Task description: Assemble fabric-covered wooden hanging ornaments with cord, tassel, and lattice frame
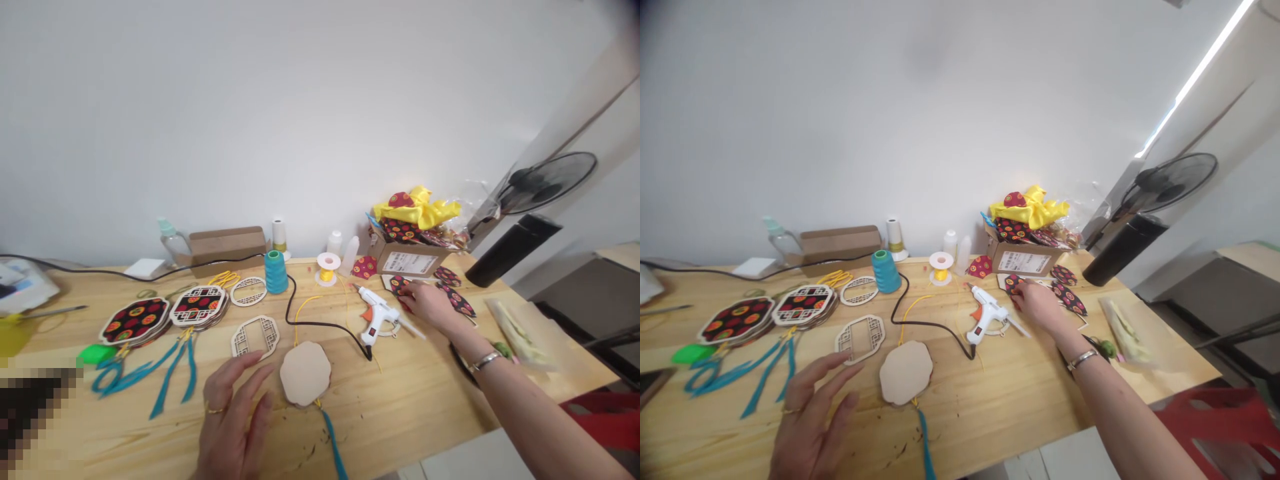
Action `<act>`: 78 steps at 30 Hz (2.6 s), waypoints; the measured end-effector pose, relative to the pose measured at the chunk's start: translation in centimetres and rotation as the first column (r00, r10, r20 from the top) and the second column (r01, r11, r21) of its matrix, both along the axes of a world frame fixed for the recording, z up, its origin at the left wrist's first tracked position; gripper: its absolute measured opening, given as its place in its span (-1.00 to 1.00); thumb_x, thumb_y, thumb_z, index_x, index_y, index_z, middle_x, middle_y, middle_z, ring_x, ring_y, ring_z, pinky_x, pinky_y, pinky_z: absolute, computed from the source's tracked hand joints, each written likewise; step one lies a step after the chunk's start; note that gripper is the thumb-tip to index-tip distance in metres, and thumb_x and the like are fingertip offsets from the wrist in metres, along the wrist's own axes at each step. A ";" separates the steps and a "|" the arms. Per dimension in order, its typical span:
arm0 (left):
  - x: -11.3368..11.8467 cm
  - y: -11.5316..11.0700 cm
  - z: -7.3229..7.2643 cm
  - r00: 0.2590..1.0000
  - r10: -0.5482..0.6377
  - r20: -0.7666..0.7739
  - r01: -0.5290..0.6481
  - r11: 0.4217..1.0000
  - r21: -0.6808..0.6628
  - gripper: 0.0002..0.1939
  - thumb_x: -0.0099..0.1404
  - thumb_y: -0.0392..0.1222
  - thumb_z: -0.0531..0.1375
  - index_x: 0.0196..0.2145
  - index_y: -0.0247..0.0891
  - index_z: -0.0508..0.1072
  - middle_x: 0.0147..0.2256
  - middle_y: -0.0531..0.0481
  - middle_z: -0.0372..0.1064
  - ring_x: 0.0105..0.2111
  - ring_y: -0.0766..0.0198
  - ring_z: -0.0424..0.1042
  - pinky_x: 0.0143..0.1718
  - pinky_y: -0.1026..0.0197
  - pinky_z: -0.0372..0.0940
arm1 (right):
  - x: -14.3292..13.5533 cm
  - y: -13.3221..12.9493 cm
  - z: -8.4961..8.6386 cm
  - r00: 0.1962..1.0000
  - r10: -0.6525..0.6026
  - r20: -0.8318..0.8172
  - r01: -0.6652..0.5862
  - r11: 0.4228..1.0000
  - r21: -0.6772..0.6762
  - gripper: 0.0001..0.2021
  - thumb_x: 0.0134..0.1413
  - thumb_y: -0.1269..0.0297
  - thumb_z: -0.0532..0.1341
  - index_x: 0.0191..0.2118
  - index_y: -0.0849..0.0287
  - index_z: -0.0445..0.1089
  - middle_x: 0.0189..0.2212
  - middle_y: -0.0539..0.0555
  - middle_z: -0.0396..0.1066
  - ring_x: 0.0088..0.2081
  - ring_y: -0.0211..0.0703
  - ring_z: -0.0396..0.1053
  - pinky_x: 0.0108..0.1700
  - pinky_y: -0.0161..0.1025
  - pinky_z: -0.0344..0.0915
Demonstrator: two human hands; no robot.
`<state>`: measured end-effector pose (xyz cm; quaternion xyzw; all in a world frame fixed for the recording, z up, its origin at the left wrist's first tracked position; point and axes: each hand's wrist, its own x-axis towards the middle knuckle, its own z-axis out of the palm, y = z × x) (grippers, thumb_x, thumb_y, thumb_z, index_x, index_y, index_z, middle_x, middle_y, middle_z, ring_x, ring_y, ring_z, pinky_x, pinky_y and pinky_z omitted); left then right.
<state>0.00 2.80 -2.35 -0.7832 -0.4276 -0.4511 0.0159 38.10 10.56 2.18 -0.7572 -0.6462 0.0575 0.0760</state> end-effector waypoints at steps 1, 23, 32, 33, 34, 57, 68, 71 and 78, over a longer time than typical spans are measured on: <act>0.0 0.0 0.0 1.000 0.006 0.004 -0.006 1.000 -0.004 -0.63 0.26 -0.36 0.07 0.02 -0.16 0.32 0.02 -0.14 0.20 0.05 0.05 0.22 0.05 0.04 0.14 | 0.1 0.2 -0.1 1.000 -0.013 -0.020 0.013 1.000 0.016 -0.83 0.05 0.33 0.15 -0.37 0.18 0.50 -0.31 0.18 0.53 -0.25 -0.02 0.44 -0.27 -0.25 0.20; 1.7 -1.2 2.5 0.786 -0.004 0.618 0.466 0.661 -0.588 -0.64 0.33 -0.11 0.13 0.07 -0.12 0.36 0.01 -0.13 0.42 -0.06 0.10 0.45 -0.09 0.09 0.41 | -6.9 -4.3 6.2 0.284 0.142 -0.948 0.084 0.981 0.172 -0.64 -0.13 -0.03 0.33 -0.40 0.16 0.32 -0.56 -0.03 0.33 -0.54 -0.30 0.25 -0.44 -0.30 0.23; 3.4 -1.2 3.7 0.465 0.433 0.772 0.738 0.292 -0.608 -0.69 0.10 -0.11 0.34 -0.20 -0.28 0.56 -0.29 -0.10 0.56 -0.31 0.23 0.51 -0.26 0.23 0.39 | -16.3 -8.9 0.2 -0.122 -0.189 -0.974 -0.265 0.952 -0.152 -0.68 -0.05 0.06 0.35 -0.38 0.22 0.35 -0.54 -0.06 0.35 -0.51 -0.37 0.28 -0.42 -0.38 0.22; 3.3 -1.3 3.5 0.495 0.460 0.737 0.691 0.307 -0.655 -0.73 0.07 -0.13 0.36 -0.26 -0.29 0.58 -0.34 -0.06 0.56 -0.37 0.28 0.49 -0.30 0.27 0.38 | -16.4 -8.9 0.0 -0.119 -0.209 -0.971 -0.267 0.948 -0.172 -0.67 -0.03 0.03 0.33 -0.37 0.23 0.37 -0.53 -0.04 0.37 -0.50 -0.35 0.30 -0.41 -0.36 0.24; 3.2 -1.3 3.4 0.522 0.474 0.709 0.654 0.311 -0.690 -0.76 0.06 -0.14 0.36 -0.29 -0.30 0.58 -0.39 -0.04 0.56 -0.40 0.31 0.48 -0.33 0.29 0.37 | -16.4 -8.9 -0.2 -0.113 -0.225 -0.968 -0.270 0.944 -0.188 -0.66 0.00 0.00 0.30 -0.35 0.24 0.39 -0.52 -0.02 0.39 -0.49 -0.33 0.32 -0.41 -0.35 0.26; 1.9 -3.6 2.3 0.748 0.384 0.541 0.467 0.274 -0.841 -0.85 0.03 -0.21 0.29 -0.48 -0.23 0.35 -0.59 0.18 0.35 -0.57 0.39 0.38 -0.54 0.35 0.35 | -17.1 -11.6 -3.0 0.247 -0.168 -0.954 -0.118 0.972 -0.202 -0.84 -0.07 0.24 0.27 -0.48 0.16 0.28 -0.63 -0.10 0.29 -0.61 -0.39 0.18 -0.59 -0.41 0.13; 2.1 -1.8 2.6 0.826 0.326 0.460 0.298 0.441 -0.847 -0.86 0.02 -0.24 0.28 -0.39 -0.19 0.58 -0.46 0.09 0.55 -0.48 0.36 0.49 -0.41 0.36 0.42 | -16.9 -9.8 -2.5 0.300 -0.075 -0.951 -0.077 0.992 -0.103 -0.86 -0.09 0.32 0.20 -0.35 0.15 0.47 -0.48 0.02 0.50 -0.43 -0.21 0.43 -0.39 -0.25 0.36; 2.0 -1.6 2.7 0.849 0.300 0.435 0.259 0.481 -0.838 -0.86 0.03 -0.24 0.27 -0.39 -0.18 0.60 -0.47 0.09 0.55 -0.49 0.36 0.49 -0.41 0.36 0.42 | -16.9 -9.5 -2.6 0.321 -0.057 -0.945 -0.064 0.995 -0.081 -0.87 -0.10 0.32 0.21 -0.36 0.15 0.47 -0.45 0.03 0.50 -0.40 -0.18 0.44 -0.33 -0.21 0.38; 2.1 -1.4 2.5 0.897 0.250 0.365 0.157 0.592 -0.791 -0.88 0.06 -0.23 0.26 -0.41 -0.18 0.60 -0.46 0.08 0.55 -0.49 0.35 0.48 -0.36 0.34 0.42 | -16.9 -8.7 -3.2 0.400 -0.011 -0.916 -0.043 0.999 -0.031 -0.90 -0.07 0.34 0.23 -0.35 0.17 0.46 -0.45 0.06 0.50 -0.39 -0.13 0.44 -0.30 -0.14 0.38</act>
